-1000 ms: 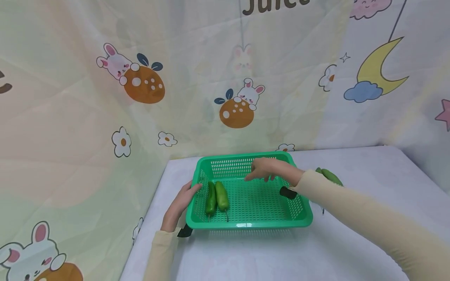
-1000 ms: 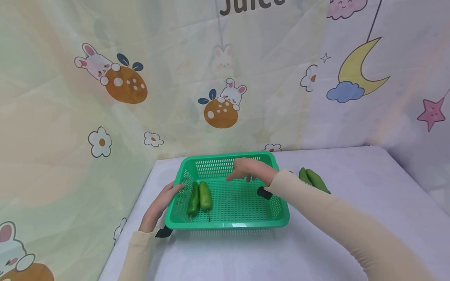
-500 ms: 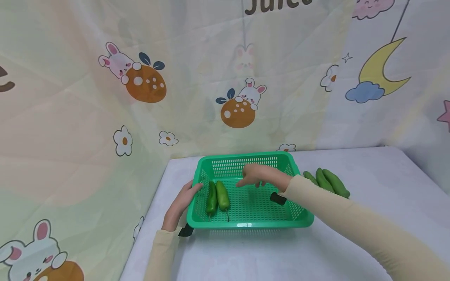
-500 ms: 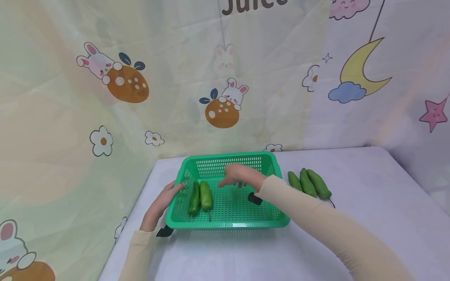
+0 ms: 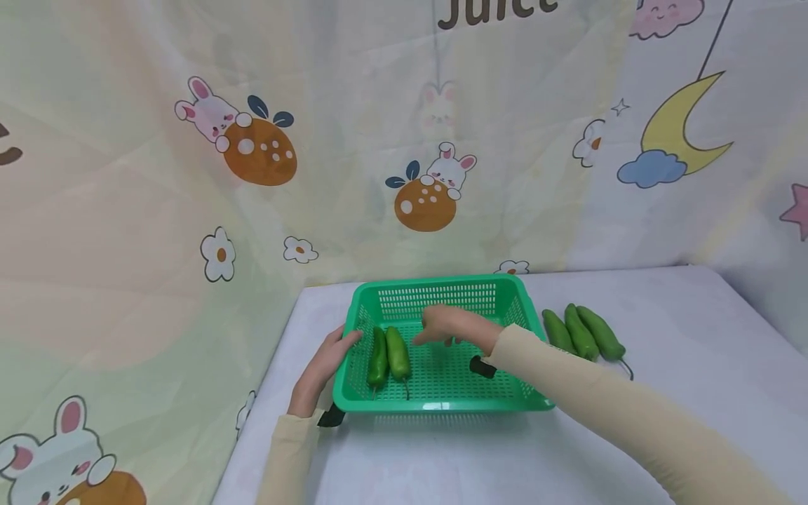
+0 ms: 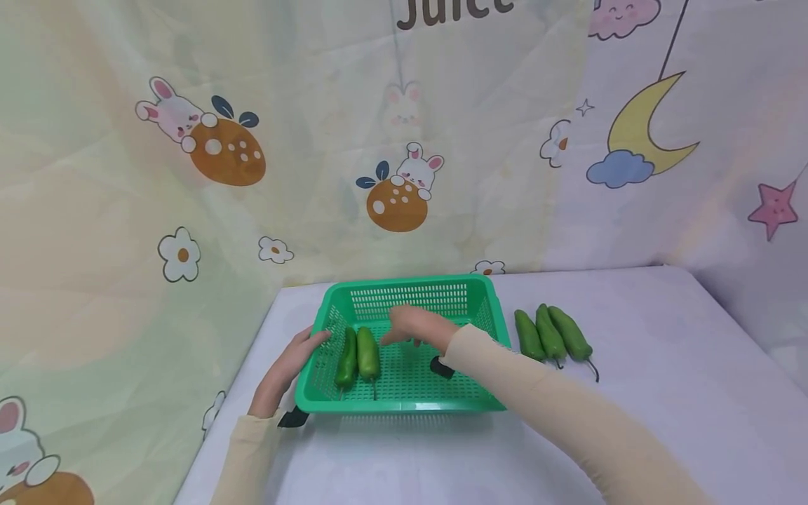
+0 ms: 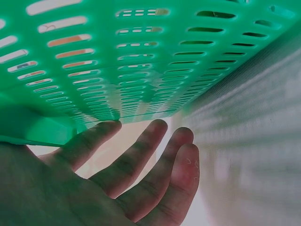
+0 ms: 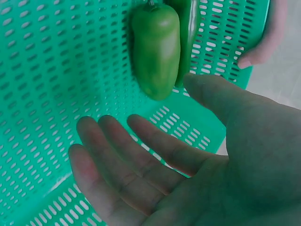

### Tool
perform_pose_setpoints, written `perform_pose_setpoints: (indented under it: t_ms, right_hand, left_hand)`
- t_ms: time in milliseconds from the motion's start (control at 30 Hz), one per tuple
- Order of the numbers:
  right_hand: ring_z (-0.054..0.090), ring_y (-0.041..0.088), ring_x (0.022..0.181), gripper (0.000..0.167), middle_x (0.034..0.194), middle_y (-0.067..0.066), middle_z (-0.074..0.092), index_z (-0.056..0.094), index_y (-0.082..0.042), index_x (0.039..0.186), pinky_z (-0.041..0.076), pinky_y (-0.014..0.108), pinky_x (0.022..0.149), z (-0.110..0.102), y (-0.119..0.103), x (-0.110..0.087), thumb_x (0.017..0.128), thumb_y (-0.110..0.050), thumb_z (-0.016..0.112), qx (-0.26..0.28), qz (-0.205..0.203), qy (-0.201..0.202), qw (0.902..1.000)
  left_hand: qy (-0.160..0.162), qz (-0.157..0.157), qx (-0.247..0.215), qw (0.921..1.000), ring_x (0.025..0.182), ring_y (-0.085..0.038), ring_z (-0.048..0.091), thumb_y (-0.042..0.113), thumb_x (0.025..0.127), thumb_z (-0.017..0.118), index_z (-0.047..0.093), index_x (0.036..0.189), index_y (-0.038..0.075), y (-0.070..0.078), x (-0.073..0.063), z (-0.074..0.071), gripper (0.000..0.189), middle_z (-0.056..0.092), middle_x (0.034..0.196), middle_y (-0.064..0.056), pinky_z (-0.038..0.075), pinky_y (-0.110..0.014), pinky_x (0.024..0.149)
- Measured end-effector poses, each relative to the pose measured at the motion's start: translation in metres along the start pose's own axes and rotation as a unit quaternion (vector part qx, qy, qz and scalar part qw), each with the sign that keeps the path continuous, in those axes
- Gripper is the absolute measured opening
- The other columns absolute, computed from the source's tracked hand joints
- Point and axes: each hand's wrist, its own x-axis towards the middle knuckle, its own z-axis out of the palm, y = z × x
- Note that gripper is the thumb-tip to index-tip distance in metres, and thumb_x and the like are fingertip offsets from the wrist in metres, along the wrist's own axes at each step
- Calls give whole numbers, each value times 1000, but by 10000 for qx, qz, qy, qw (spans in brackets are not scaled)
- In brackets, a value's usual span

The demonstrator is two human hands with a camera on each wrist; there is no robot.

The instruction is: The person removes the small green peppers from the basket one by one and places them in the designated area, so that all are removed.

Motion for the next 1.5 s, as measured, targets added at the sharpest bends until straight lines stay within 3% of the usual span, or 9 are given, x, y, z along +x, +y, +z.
perform_pose_setpoints:
  t_ms: [233,400,567,633,700,767,900,1300,1500]
  right_hand:
    - [63,25,61,51,55,-4,33,36,-18,61,43,31,47,12,-10,8,94,-38,69,19,-209,130,9997]
    - [49,16,51,50,55,-6,29,36,-18,61,42,28,48,20,-18,10,94,-34,70,114,-312,205,9992]
    - [68,26,73,30,67,-1,45,53,-10,80,52,32,59,25,-26,10,94,-31,70,55,-363,348,9987]
    - [67,26,81,27,79,2,56,60,-6,94,53,32,63,27,-28,10,93,-31,71,-3,-363,464,9983]
    - [63,22,78,29,87,5,62,63,-5,100,51,31,63,30,-31,12,91,-32,72,-64,-326,555,9979]
    - [54,17,74,27,90,5,63,63,-8,98,47,29,63,32,-34,14,90,-32,72,-146,-264,642,9975]
    - [48,15,70,22,81,3,56,58,-12,85,43,28,61,35,-40,16,88,-28,72,-245,-70,719,9971]
    - [47,14,66,32,79,2,56,56,-15,75,43,27,62,39,-54,17,91,-38,70,-455,309,658,9963]
    - [47,14,68,30,89,5,61,57,-14,75,42,28,64,40,-56,16,92,-36,69,-441,209,664,9966]
  left_hand:
    - [3,2,-41,10000,103,-24,67,42,105,45,38,155,12,0,-1,-1,59,63,131,-19,58,-42,86]
    - [25,-45,-33,10000,105,-26,67,40,105,45,37,156,12,0,0,-1,58,62,133,-20,58,-42,87]
    - [-78,-102,-69,9999,109,-30,66,34,107,43,35,156,8,9,-4,-2,56,60,136,-23,57,-44,89]
    - [-135,-106,-99,9998,111,-32,66,32,108,43,35,156,7,17,-9,-2,55,59,137,-24,57,-45,90]
    - [-184,-112,-111,9997,111,-32,66,30,108,44,35,155,5,25,-14,-3,54,59,136,-25,57,-44,90]
    - [-221,-110,-120,9996,111,-33,66,29,108,44,35,155,5,31,-18,-4,54,59,136,-25,57,-44,90]
    - [-274,-113,-126,9995,110,-31,67,30,108,44,35,155,6,35,-21,-5,54,60,135,-25,58,-43,89]
    - [-398,-61,-92,9991,116,-34,65,30,108,42,34,156,6,33,-18,-5,55,57,140,-25,57,-45,92]
    - [-153,20,-11,9999,116,-31,64,39,106,44,37,155,11,4,-1,-3,57,58,140,-20,56,-47,93]
